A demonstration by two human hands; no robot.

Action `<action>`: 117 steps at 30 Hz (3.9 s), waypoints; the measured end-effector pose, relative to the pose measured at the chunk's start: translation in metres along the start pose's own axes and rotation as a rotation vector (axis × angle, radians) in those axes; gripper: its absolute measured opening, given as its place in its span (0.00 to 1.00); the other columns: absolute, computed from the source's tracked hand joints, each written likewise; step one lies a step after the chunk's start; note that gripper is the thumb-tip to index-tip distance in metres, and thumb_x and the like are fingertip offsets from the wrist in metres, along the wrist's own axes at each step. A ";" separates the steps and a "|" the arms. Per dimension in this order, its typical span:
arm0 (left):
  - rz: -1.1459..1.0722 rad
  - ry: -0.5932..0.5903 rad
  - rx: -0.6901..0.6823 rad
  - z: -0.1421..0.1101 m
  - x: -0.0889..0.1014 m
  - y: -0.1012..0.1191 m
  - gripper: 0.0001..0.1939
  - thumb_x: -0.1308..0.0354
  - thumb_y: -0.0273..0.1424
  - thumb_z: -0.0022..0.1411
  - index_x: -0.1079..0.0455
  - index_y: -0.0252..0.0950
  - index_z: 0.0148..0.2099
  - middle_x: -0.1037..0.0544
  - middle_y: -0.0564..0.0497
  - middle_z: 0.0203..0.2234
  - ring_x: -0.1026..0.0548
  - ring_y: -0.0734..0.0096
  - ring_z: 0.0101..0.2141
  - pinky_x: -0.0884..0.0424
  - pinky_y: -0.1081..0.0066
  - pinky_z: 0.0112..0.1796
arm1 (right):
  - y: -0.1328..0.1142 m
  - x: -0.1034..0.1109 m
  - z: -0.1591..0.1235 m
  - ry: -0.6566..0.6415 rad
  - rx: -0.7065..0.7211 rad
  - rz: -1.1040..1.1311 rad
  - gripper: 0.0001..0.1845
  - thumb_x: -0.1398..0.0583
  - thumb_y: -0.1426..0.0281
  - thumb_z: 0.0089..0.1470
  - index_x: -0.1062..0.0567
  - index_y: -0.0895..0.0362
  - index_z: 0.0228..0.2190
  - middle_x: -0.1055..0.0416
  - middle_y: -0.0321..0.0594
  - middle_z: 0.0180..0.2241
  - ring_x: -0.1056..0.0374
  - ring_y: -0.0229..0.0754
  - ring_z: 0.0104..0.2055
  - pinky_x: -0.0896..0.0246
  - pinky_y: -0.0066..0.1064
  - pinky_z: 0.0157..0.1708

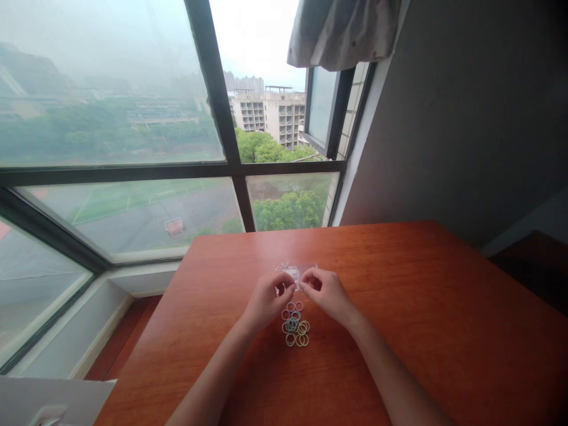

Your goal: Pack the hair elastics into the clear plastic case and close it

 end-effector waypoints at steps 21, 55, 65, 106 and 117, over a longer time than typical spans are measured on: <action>0.085 0.148 0.026 0.002 0.020 -0.013 0.06 0.45 0.29 0.57 0.29 0.34 0.30 0.28 0.54 0.21 0.34 0.77 0.23 0.38 0.77 0.25 | 0.000 0.005 0.000 0.037 -0.010 -0.010 0.03 0.40 0.70 0.50 0.26 0.56 0.29 0.34 0.32 0.21 0.39 0.35 0.24 0.45 0.25 0.26; 0.215 0.260 0.099 0.001 0.044 -0.031 0.05 0.45 0.29 0.53 0.29 0.35 0.28 0.27 0.54 0.21 0.32 0.75 0.24 0.38 0.76 0.27 | 0.016 -0.031 -0.027 -0.609 -0.072 -0.141 0.08 0.38 0.75 0.42 0.22 0.57 0.29 0.31 0.30 0.22 0.38 0.32 0.25 0.49 0.22 0.23; 0.238 0.254 0.091 -0.001 0.043 -0.027 0.05 0.45 0.27 0.53 0.30 0.35 0.26 0.27 0.55 0.20 0.32 0.75 0.24 0.38 0.76 0.27 | 0.014 -0.030 -0.025 -0.582 -0.062 -0.149 0.11 0.40 0.78 0.41 0.22 0.57 0.30 0.32 0.31 0.23 0.38 0.33 0.26 0.49 0.21 0.24; 0.152 0.153 0.020 0.000 0.030 -0.022 0.07 0.46 0.30 0.60 0.27 0.35 0.35 0.25 0.52 0.25 0.31 0.75 0.25 0.35 0.75 0.27 | -0.004 -0.023 -0.015 -0.407 0.040 -0.139 0.06 0.41 0.76 0.48 0.23 0.57 0.28 0.29 0.33 0.24 0.37 0.34 0.26 0.47 0.23 0.27; 0.025 -0.016 -0.049 -0.002 0.002 0.001 0.07 0.44 0.32 0.60 0.26 0.36 0.37 0.24 0.50 0.29 0.32 0.76 0.25 0.36 0.77 0.25 | -0.003 -0.001 -0.001 -0.130 -0.012 0.005 0.08 0.40 0.66 0.54 0.24 0.57 0.31 0.28 0.36 0.27 0.38 0.36 0.27 0.45 0.25 0.27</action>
Point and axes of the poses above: each hand's wrist, its own z-axis towards the middle knuckle, its own x-axis out of the back of the hand, y = z × x, the point moved 8 cm from there along z, towards the middle knuckle
